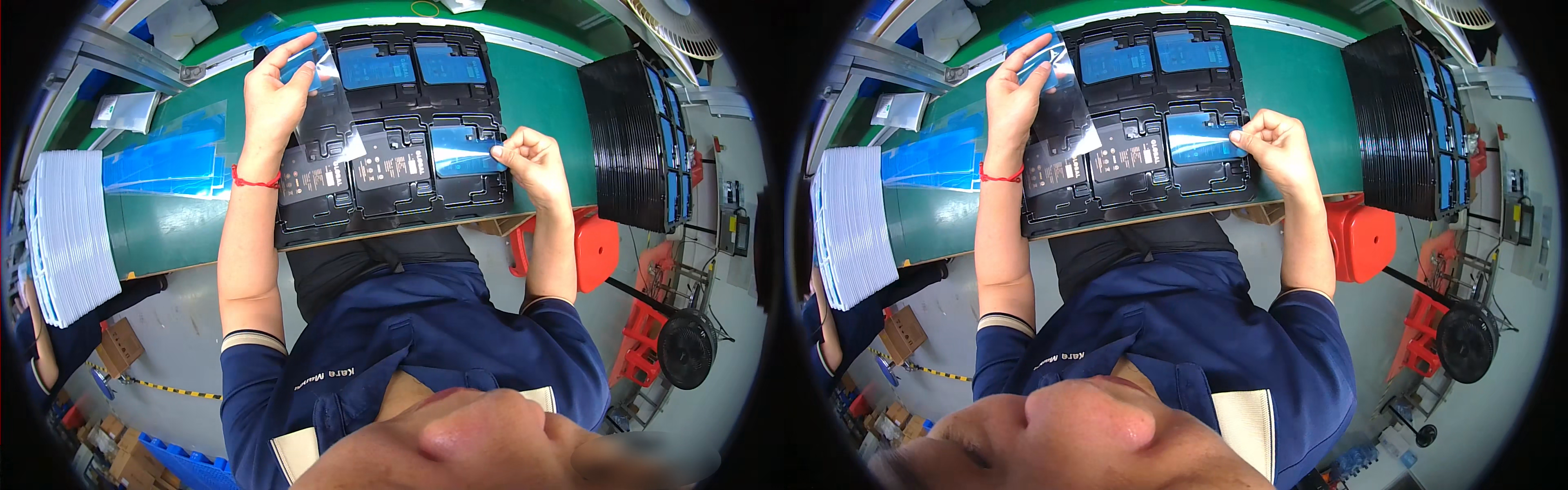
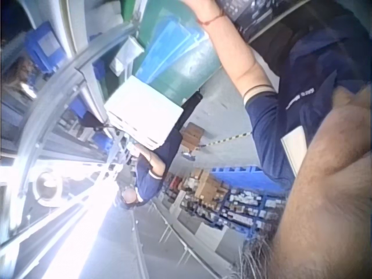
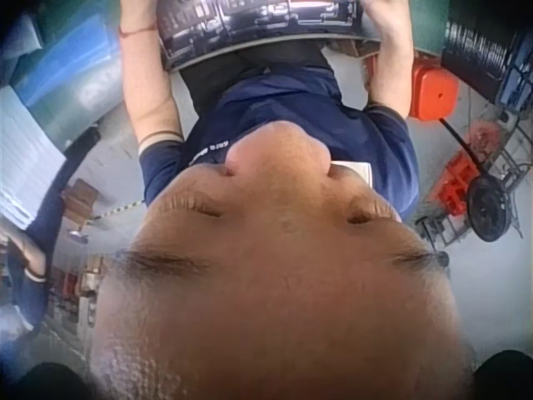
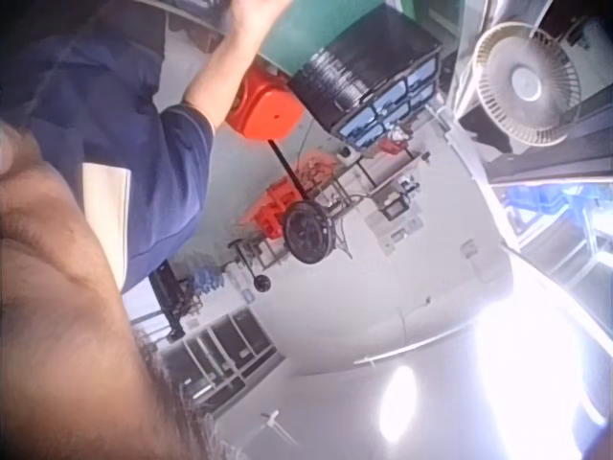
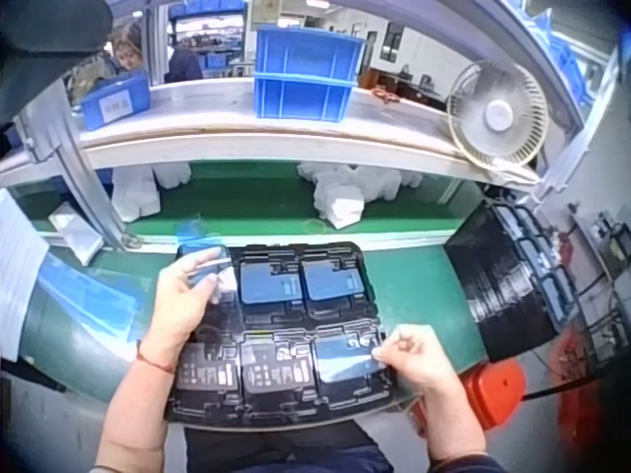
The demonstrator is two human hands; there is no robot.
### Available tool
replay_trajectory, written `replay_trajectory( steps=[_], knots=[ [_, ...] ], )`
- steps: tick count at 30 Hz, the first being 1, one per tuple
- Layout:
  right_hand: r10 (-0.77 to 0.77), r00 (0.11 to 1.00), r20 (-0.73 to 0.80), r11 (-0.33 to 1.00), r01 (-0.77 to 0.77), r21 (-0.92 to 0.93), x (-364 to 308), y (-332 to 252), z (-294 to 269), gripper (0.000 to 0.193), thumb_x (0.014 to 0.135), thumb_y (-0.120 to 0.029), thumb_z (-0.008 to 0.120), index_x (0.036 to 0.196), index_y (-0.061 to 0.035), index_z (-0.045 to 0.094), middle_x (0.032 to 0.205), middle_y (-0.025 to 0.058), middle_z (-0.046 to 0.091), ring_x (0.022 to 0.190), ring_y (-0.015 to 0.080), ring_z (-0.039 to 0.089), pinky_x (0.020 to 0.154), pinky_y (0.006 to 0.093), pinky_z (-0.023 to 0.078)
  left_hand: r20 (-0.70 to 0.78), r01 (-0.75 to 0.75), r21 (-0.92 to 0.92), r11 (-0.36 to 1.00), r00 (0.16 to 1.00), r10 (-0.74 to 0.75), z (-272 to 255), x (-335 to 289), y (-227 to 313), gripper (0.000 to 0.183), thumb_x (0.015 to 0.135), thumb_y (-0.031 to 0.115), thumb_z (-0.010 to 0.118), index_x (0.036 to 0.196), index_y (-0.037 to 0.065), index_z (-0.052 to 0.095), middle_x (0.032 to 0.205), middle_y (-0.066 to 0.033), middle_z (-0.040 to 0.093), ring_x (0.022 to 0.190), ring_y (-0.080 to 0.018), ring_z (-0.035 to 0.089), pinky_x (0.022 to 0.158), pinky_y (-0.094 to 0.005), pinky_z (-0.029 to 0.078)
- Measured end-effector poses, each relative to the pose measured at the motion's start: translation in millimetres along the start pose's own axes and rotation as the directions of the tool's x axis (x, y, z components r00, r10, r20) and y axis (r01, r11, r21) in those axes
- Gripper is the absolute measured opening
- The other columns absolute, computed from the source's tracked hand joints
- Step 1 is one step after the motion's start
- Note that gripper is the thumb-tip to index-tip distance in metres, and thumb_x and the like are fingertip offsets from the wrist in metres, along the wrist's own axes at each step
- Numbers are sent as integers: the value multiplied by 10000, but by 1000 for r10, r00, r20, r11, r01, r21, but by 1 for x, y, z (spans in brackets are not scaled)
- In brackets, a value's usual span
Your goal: Applying protective films to electronic components in a tray.
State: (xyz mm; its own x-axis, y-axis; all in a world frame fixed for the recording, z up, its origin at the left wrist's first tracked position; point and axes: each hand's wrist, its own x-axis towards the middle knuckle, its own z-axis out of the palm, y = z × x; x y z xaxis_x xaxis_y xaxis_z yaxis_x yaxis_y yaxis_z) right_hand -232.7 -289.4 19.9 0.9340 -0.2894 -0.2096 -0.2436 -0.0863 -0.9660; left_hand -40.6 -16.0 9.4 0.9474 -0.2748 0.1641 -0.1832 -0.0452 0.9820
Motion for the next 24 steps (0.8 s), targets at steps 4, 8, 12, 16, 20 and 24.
replay_trajectory(
  steps=[4, 8, 12, 16, 20, 24],
  knots=[
    [16, 1000, 13, 1000, -16, -2, -1, 2, -1, 145, 774, -23, 702, 696, -49, 582, 642, -26, 591, 561, 2, 475, 529, 154, 371, 8, -1, 14, 1000, 1000, 1, -2, 2, -4, 323, 842, -10, 552, 1150, 66, 616, 1061, -75, 631, 797, -139, 666, 615, -228, 513],
    [-2, 1000, 10, 1000, 2, 1, 0, 2, -1, 144, 776, -21, 701, 697, -48, 584, 640, -23, 589, 562, 5, 480, 531, 156, 375, 15, 11, 17, 1000, 1000, -11, -1, 2, -3, 324, 844, -9, 552, 1150, 71, 617, 1046, -69, 636, 800, -140, 667, 615, -226, 512],
    [-2, 1000, 18, 1000, 2, -10, 0, 1, -1, 136, 778, -14, 697, 703, -40, 586, 640, -24, 589, 564, 8, 484, 531, 161, 381, 17, 7, 22, 1000, 1000, -7, -1, 1, -3, 325, 844, -11, 550, 1151, 71, 617, 1044, -72, 636, 803, -138, 666, 612, -224, 509],
    [-35, 999, 8, 999, 35, -27, 0, 4, 2, 133, 776, -8, 694, 701, -32, 587, 640, -25, 588, 566, 6, 485, 526, 160, 380, 19, 40, 20, 999, 999, -40, 0, 0, -2, 331, 842, -18, 547, 1154, 68, 614, 1031, -73, 638, 802, -131, 663, 610, -217, 503],
    [-107, 994, -26, 985, 102, -136, 1, 14, 2, 143, 769, -11, 694, 678, -26, 585, 613, -27, 578, 545, 2, 469, 496, 168, 364, 32, 25, 16, 1000, 999, -25, -1, 0, -5, 318, 859, 9, 572, 1172, 59, 603, 986, -46, 653, 802, -103, 645, 653, -192, 470],
    [-126, 989, -84, 943, 93, -318, -1, 10, 6, 155, 742, -31, 712, 662, -18, 580, 558, -31, 550, 522, -3, 445, 473, 179, 350, 37, -21, -4, 1000, 999, 21, 0, 2, -9, 294, 846, -11, 558, 1124, 49, 634, 1000, -74, 649, 800, -126, 659, 645, -191, 468]
  ],
)
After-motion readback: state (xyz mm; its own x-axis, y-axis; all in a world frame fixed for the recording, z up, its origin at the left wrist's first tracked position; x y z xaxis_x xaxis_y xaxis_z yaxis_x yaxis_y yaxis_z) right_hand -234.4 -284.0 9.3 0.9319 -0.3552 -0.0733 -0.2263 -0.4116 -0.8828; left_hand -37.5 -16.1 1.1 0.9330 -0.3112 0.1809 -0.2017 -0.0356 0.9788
